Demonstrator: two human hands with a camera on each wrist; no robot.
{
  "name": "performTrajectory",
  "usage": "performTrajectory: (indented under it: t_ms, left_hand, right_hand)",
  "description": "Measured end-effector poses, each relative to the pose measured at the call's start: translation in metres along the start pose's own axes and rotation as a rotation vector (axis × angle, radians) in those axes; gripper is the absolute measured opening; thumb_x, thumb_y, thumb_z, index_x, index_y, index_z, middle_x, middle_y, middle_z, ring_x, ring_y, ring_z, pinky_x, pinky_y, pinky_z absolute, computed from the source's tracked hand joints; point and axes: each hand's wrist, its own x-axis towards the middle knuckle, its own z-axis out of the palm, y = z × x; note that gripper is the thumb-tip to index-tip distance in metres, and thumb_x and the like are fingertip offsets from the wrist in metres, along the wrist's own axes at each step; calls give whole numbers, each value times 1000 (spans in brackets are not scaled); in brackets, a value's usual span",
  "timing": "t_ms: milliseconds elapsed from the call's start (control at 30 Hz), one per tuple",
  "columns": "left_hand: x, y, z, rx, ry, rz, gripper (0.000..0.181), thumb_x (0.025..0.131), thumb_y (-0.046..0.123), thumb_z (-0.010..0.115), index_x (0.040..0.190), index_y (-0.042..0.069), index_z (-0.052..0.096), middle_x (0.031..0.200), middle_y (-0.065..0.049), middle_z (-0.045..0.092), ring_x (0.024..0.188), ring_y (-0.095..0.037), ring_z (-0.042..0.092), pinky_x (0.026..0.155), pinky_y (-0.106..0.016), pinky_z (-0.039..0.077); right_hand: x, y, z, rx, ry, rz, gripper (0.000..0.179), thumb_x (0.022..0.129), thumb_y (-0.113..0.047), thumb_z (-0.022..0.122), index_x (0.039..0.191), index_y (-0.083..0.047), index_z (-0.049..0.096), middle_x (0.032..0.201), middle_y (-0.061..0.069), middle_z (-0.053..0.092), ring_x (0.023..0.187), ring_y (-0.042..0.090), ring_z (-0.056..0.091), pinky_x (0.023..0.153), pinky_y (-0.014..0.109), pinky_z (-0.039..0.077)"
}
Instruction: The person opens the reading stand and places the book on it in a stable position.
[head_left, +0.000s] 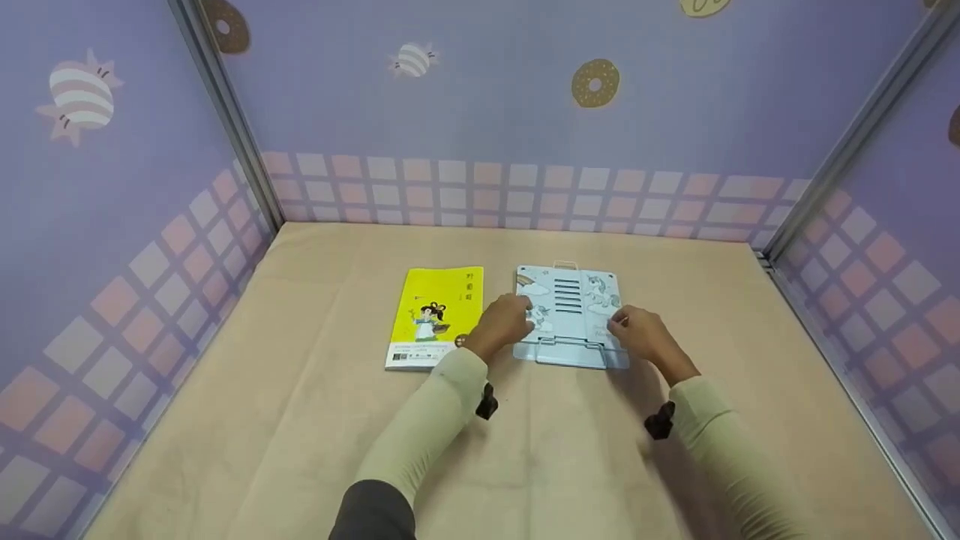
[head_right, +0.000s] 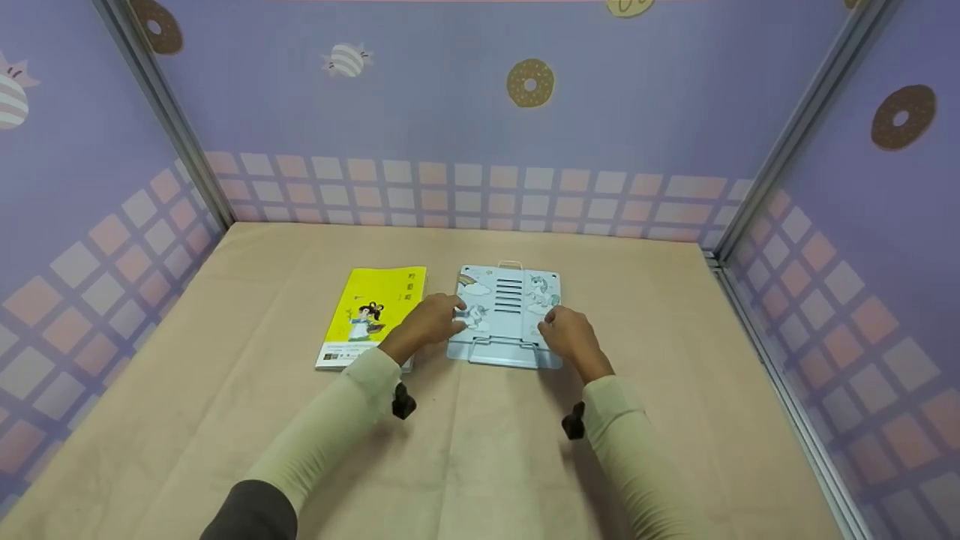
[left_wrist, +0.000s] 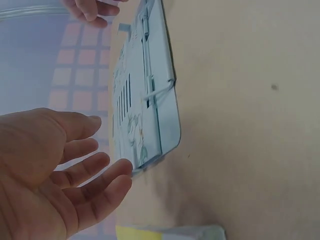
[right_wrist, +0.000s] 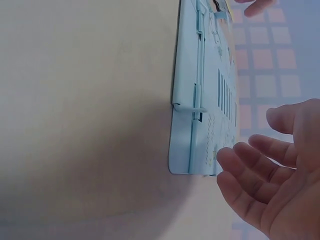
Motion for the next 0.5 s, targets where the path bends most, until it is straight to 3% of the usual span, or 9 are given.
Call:
performTrajectory:
  t_ms: [300,500]
  left_hand:
    - [1,11,23,34,-36,17,36,98,15,63,133,7,66,134,-7,68,117,-21,64,105,-36,51]
    - [3,17,32,66,-25,50,32,97,12,64,128,3,68,128,-9,70,117,-22,65,105,-37,51]
  right_hand:
    - [4,-4,19,-23,-64,47,33,98,-17,58,124,4,64,120,23,67,100,29,64,79,35,53]
    - [6,-8,24,-41,-81,76,32,96,-12,58,123,4,65,117,23,68,96,27,64,77,34,53]
